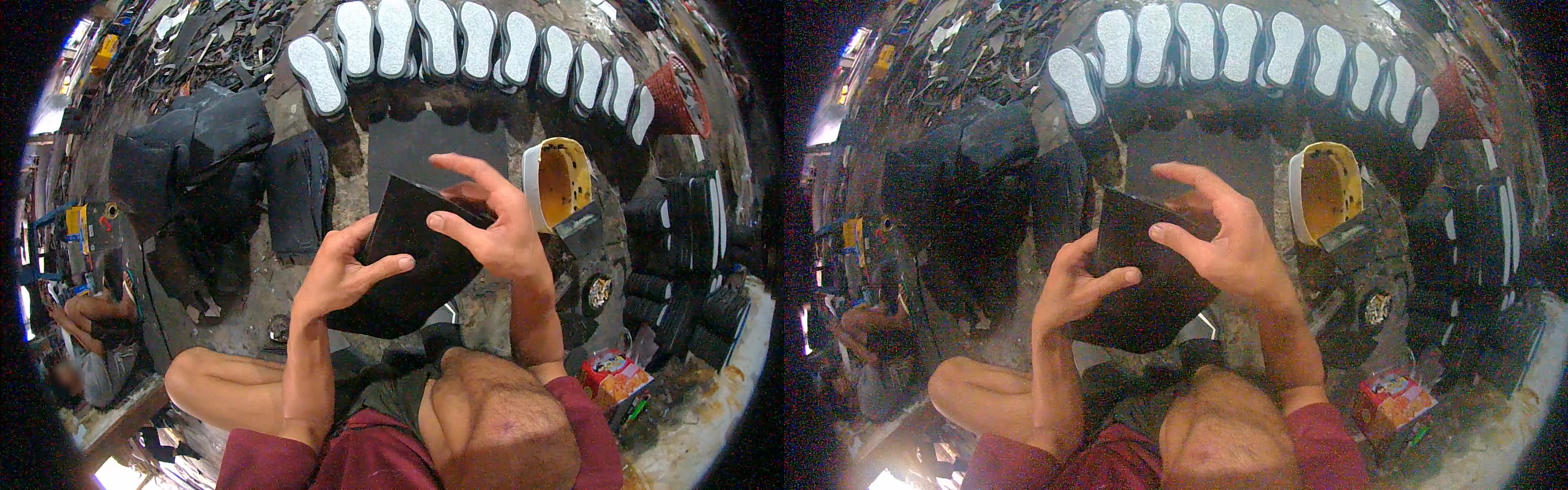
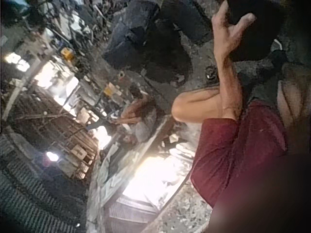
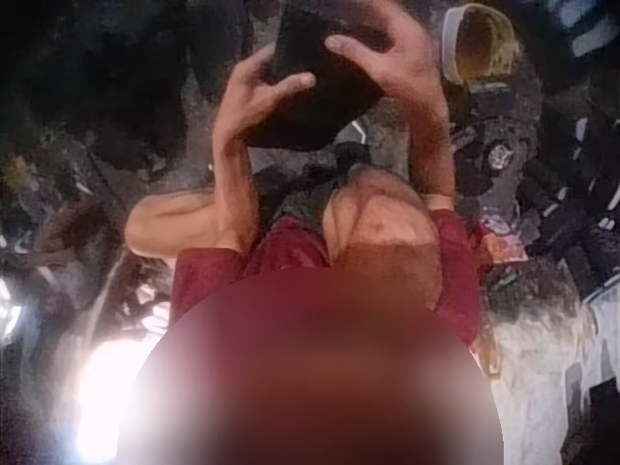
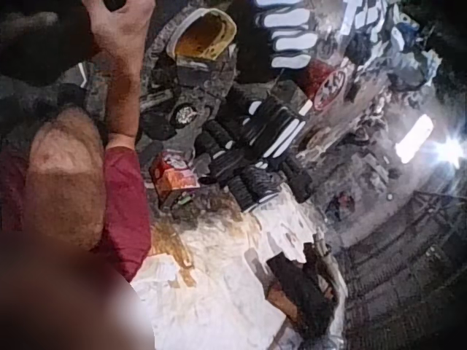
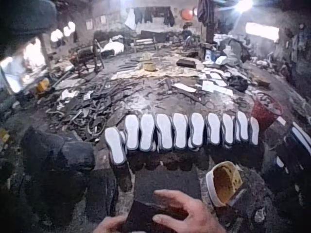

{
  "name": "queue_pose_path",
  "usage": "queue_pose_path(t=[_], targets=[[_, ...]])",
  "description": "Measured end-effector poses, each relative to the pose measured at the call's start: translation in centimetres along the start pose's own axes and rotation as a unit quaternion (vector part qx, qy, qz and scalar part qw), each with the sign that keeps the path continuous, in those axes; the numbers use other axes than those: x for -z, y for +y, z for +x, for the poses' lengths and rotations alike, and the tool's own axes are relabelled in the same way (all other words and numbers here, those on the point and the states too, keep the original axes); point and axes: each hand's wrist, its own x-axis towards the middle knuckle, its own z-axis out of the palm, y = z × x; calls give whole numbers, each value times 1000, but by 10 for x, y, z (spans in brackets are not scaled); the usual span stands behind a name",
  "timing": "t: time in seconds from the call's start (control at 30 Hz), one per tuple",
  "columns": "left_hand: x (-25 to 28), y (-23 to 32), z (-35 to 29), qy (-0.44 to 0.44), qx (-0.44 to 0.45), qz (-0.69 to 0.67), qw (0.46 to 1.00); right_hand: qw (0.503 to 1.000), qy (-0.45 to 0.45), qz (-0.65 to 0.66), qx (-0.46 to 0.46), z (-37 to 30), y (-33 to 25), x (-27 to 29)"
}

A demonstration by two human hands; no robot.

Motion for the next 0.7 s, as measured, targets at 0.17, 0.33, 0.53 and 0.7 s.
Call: queue_pose_path(t=[0.17, 0.33, 0.53, 0.7], targets=[[1, 9, 4, 19, 4, 118, 993, 979, -35, 137, -147, -1, 11, 13], [-2, 15, 7, 8, -80, 332, 940, 995, -19, 85, -39, -10, 14, 13], [16, 4, 10, 329, -234, 464, 789, 988, 82, 18, 133, -23, 21, 12], [36, -14, 5, 273, -226, 150, 923, 971, 173, 116, 121, -37, 41, 20]])
